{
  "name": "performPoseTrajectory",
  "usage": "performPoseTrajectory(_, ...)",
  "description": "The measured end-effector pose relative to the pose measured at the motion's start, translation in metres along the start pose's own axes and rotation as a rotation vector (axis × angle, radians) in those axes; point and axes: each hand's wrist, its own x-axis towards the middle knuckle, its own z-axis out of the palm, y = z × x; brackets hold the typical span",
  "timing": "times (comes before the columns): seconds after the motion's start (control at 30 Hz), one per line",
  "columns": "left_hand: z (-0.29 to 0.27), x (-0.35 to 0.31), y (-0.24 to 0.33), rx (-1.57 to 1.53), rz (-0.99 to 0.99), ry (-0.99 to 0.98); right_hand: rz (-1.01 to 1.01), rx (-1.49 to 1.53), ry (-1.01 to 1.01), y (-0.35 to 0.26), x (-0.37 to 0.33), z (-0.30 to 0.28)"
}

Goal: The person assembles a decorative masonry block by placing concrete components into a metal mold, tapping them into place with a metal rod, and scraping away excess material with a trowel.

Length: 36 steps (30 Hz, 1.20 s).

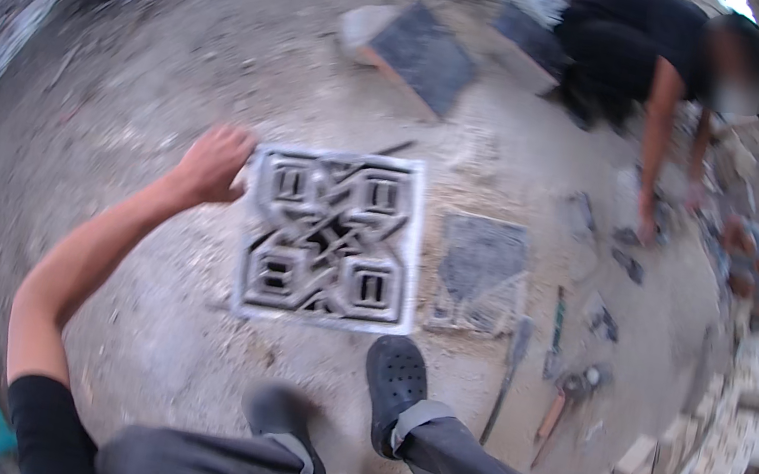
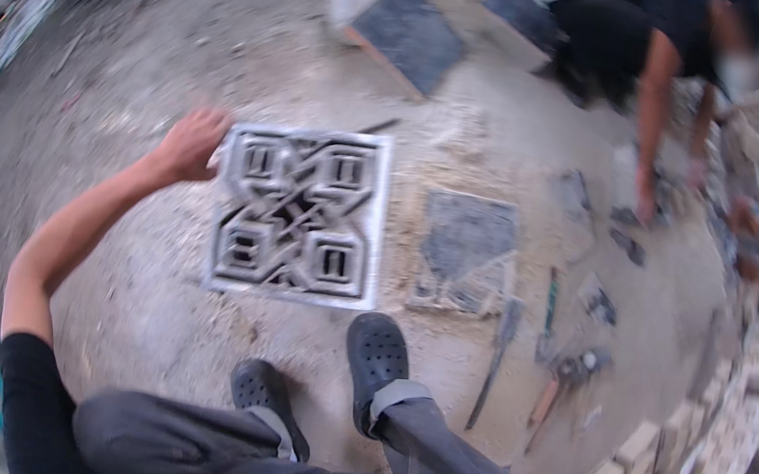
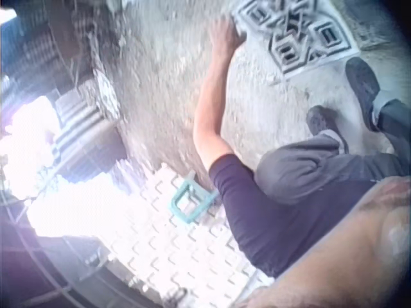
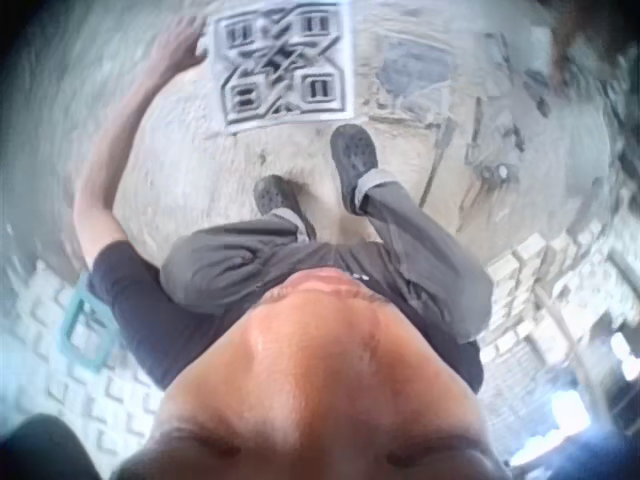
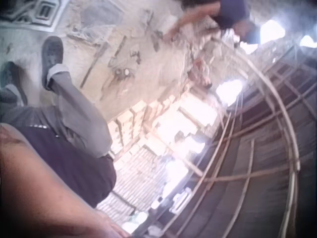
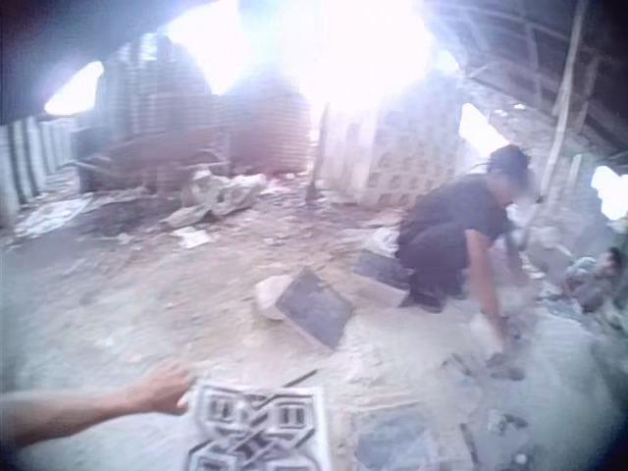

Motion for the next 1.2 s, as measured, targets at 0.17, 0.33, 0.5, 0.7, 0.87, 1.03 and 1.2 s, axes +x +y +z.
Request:
performPoseTrajectory(0.17,0.043,0.020,-0.029,-0.224,-0.266,-0.071,-0.045,-0.081,-0.087,-0.007,0.027,-0.003)
performPoseTrajectory(0.33,0.050,0.038,-0.020,-0.180,-0.166,-0.083,-0.002,-0.047,-0.097,0.002,0.025,0.016)
performPoseTrajectory(0.5,0.061,0.042,-0.057,-0.450,-0.140,-0.256,0.013,-0.013,-0.071,-0.008,0.024,0.032)
performPoseTrajectory(0.7,0.030,0.068,-0.049,-0.758,-0.405,-0.825,0.047,-0.012,-0.077,-0.009,0.023,0.045)
performPoseTrajectory(0.87,0.040,0.040,-0.029,-0.515,-0.062,-0.225,0.073,0.004,-0.081,0.001,0.018,0.052)
performPoseTrajectory(1.03,0.046,-0.002,-0.014,-0.067,0.010,0.263,0.062,0.004,-0.077,0.002,0.018,0.056)
performPoseTrajectory(1.2,0.072,-0.011,-0.041,-0.223,0.067,0.244,0.073,0.002,-0.065,0.003,0.016,0.060)
